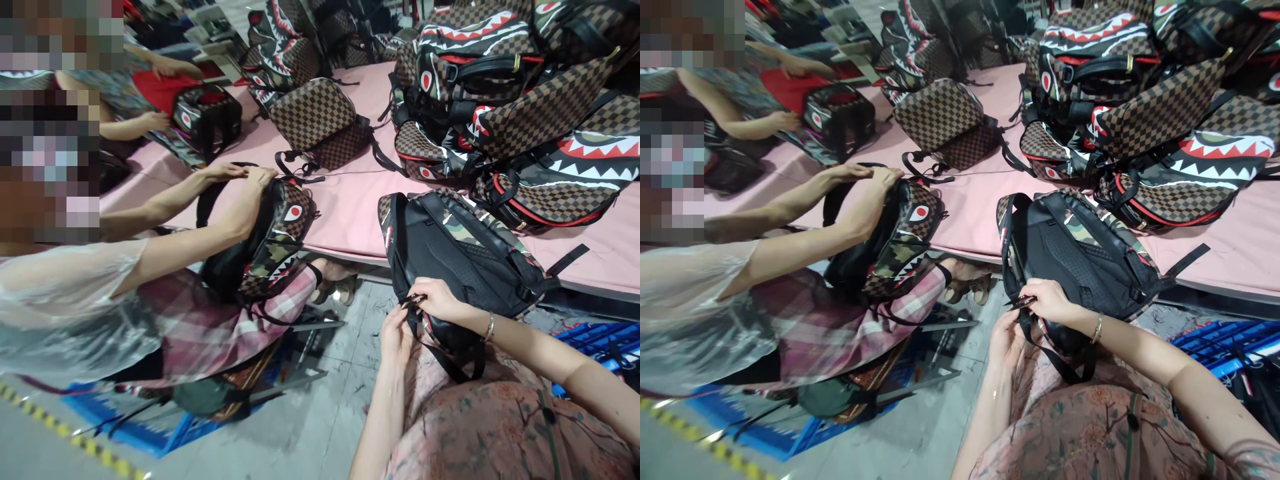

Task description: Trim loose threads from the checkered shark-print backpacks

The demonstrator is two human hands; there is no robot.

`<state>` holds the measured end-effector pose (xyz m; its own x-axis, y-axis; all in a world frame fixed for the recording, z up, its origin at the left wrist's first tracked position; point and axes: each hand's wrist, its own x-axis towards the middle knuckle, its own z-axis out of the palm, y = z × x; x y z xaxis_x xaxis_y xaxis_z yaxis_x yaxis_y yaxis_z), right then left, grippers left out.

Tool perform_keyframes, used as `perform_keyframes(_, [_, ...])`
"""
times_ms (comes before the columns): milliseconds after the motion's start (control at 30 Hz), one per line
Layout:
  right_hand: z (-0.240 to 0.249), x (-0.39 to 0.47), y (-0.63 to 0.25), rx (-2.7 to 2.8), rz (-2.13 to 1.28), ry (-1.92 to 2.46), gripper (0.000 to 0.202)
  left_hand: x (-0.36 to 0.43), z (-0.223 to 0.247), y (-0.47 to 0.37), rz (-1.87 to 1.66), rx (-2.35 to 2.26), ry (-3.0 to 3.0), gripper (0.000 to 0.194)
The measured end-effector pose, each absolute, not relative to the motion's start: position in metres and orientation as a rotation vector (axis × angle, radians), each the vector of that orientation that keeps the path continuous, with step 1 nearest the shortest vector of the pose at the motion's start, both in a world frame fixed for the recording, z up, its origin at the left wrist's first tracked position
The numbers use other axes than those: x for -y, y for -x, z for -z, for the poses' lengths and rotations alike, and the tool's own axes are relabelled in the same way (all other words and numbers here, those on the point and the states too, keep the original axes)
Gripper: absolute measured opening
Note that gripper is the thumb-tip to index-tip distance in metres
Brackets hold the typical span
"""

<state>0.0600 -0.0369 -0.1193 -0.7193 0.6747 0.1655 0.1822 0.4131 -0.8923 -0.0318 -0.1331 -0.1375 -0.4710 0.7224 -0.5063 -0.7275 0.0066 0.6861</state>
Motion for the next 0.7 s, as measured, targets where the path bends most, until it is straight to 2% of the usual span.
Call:
perform_keyframes(67, [0.110,0.037,-0.061,1.874,-1.523,0.766,0.013,0.135,0.136,0.033,-1.650,-1.076,0.021,0.016])
perform_keyframes(200, [0.078,0.027,-0.084,1.292,-2.007,0.518,0.043,0.139,0.138,0.037,-1.619,-0.969,0.060,0.013])
perform_keyframes(300, [0.066,0.018,-0.101,1.247,-2.080,0.465,0.056,0.141,0.138,0.040,-1.619,-0.955,0.056,0.016])
perform_keyframes(367, [0.071,0.018,-0.102,1.431,-1.964,0.673,0.049,0.143,0.136,0.041,-1.616,-0.928,0.023,0.021])
perform_keyframes(467, [0.090,0.029,-0.089,1.751,-1.729,1.042,0.025,0.146,0.132,0.040,-1.589,-0.936,-0.039,0.026])
perform_keyframes(500, [0.096,0.033,-0.082,1.832,-1.696,1.106,0.025,0.147,0.130,0.037,-1.586,-0.972,-0.050,0.027])
perform_keyframes(600, [0.110,0.045,-0.059,1.910,-1.761,1.125,0.021,0.152,0.126,0.022,-1.614,-1.128,-0.014,0.031])
perform_keyframes(700, [0.112,0.046,-0.043,1.707,-1.919,0.991,0.017,0.164,0.119,0.008,-1.521,-1.170,0.054,0.039])
